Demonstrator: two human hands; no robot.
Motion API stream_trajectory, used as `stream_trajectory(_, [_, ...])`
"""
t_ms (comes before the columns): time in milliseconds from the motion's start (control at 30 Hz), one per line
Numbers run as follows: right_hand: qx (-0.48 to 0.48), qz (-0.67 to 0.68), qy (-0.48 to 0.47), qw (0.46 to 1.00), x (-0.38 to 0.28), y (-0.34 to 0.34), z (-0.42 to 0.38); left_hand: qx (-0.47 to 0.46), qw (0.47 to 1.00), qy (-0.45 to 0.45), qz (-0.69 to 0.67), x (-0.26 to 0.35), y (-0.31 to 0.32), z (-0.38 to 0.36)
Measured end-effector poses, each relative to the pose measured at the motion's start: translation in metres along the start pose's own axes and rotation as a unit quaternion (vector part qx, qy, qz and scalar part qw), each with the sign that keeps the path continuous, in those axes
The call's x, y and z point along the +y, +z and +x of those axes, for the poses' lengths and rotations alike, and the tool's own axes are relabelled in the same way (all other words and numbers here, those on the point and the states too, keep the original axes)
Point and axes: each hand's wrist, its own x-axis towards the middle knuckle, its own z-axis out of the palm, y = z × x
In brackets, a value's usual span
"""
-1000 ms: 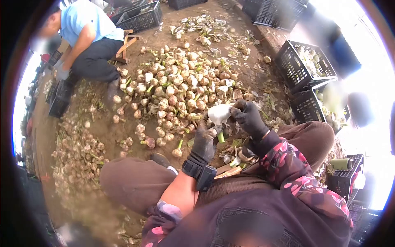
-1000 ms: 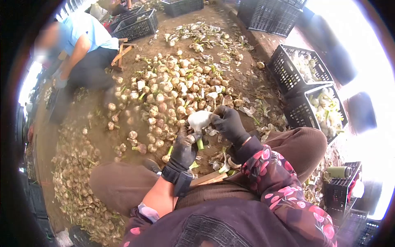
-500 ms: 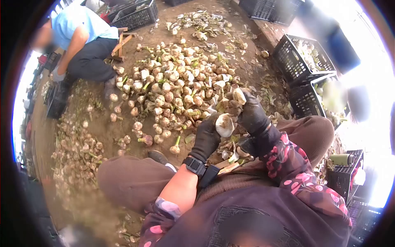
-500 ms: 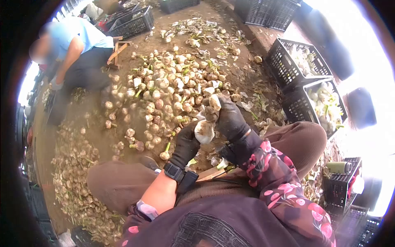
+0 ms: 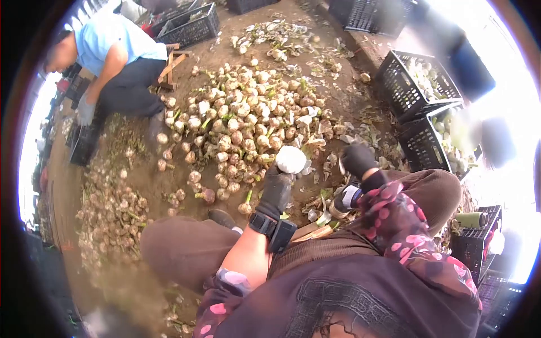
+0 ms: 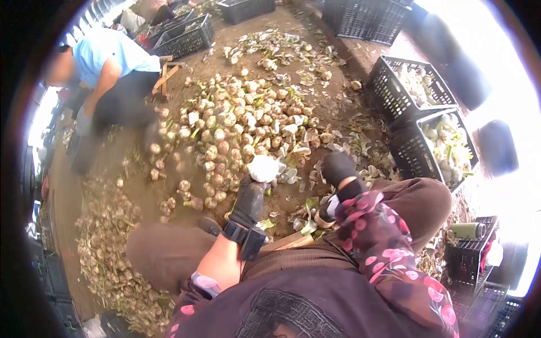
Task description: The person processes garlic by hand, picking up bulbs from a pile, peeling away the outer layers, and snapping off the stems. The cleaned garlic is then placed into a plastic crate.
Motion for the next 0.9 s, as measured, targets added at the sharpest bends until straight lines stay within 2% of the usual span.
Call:
stream_trajectory(33, [0.011,0.070,-0.015,0.997,-0.004,0.006,0.000,0.018,0.997,0.004,0.070,-0.001,-0.001,0.001])
stream_trajectory(67, [0.115,0.267,-0.146,0.946,0.006,0.046,0.014,0.029,0.990,0.008,0.136,-0.007,0.000,0.003])
stream_trajectory(100, [-0.006,0.554,-0.021,0.832,-0.025,0.019,0.001,0.026,0.999,-0.012,0.041,-0.022,-0.002,0.005])
stream_trajectory(133, [-0.030,0.731,-0.031,0.681,-0.046,0.005,-0.018,0.017,0.998,-0.001,0.057,-0.018,0.004,0.004])
stream_trajectory(167, [-0.076,0.766,-0.164,0.617,-0.049,0.031,-0.011,-0.005,0.989,0.001,0.149,-0.010,0.011,0.003])
stream_trajectory(200, [0.072,0.557,-0.319,0.763,-0.076,-0.004,-0.029,-0.021,0.970,0.010,0.243,-0.004,0.017,0.002])
stream_trajectory(233, [0.150,0.433,-0.280,0.843,-0.072,0.023,-0.026,-0.083,0.964,0.012,0.252,-0.021,0.011,0.002])
stream_trajectory(267, [0.028,0.528,-0.211,0.822,-0.066,-0.001,-0.038,-0.139,0.955,0.011,0.262,-0.037,0.006,0.005])
stream_trajectory(300, [-0.025,0.556,-0.147,0.817,-0.048,0.002,-0.030,-0.189,0.969,-0.073,0.144,-0.009,0.025,-0.007])
stream_trajectory(333, [-0.084,0.580,-0.084,0.806,-0.022,0.003,-0.018,-0.194,0.968,-0.071,0.146,0.005,0.032,-0.008])
stream_trajectory(367, [0.134,0.240,-0.206,0.939,0.012,-0.010,-0.026,-0.220,0.934,-0.054,0.276,0.013,0.037,-0.012])
stream_trajectory(400, [0.238,0.183,-0.175,0.938,0.050,-0.010,-0.021,-0.236,0.885,-0.046,0.399,0.013,0.035,-0.018])
stream_trajectory(433, [0.268,0.252,-0.104,0.924,0.089,-0.014,-0.015,-0.242,0.880,0.027,0.407,-0.012,0.023,-0.015])
stream_trajectory(467, [0.271,0.420,-0.026,0.866,0.120,-0.016,-0.009,-0.266,0.880,0.020,0.394,-0.014,0.022,-0.017])
stream_trajectory(500, [0.268,0.581,0.037,0.767,0.145,-0.017,-0.003,-0.282,0.880,0.018,0.381,-0.012,0.025,-0.016])
stream_trajectory(533, [0.267,0.646,0.067,0.712,0.169,-0.018,-0.001,-0.281,0.887,0.016,0.365,-0.008,0.027,-0.019])
stream_trajectory(567, [0.276,0.670,0.082,0.684,0.191,-0.023,0.003,-0.280,0.893,0.018,0.351,-0.006,0.032,-0.019])
stream_trajectory(600, [0.276,0.672,0.090,0.681,0.194,-0.019,0.002,-0.287,0.887,0.021,0.362,-0.010,0.033,-0.016])
stream_trajectory(700, [0.245,0.684,0.062,0.685,0.172,-0.009,0.003,-0.270,0.886,0.008,0.377,-0.010,0.041,-0.012])
stream_trajectory(767, [0.222,0.660,0.057,0.716,0.111,0.007,0.015,-0.255,0.894,0.012,0.369,0.006,0.047,-0.012])
stream_trajectory(800, [0.218,0.645,0.072,0.729,0.070,0.016,0.022,-0.221,0.926,0.015,0.307,0.011,0.048,-0.014])
stream_trajectory(833, [0.182,0.535,0.018,0.825,0.058,0.042,0.039,-0.185,0.952,0.019,0.243,0.013,0.046,-0.015])
stream_trajectory(867, [0.143,0.411,-0.041,0.899,0.046,0.068,0.056,-0.175,0.955,0.016,0.240,0.010,0.043,-0.015])
stream_trajectory(900, [0.080,0.422,-0.076,0.900,0.021,0.079,0.059,-0.137,0.964,0.065,0.218,0.008,0.039,-0.014])
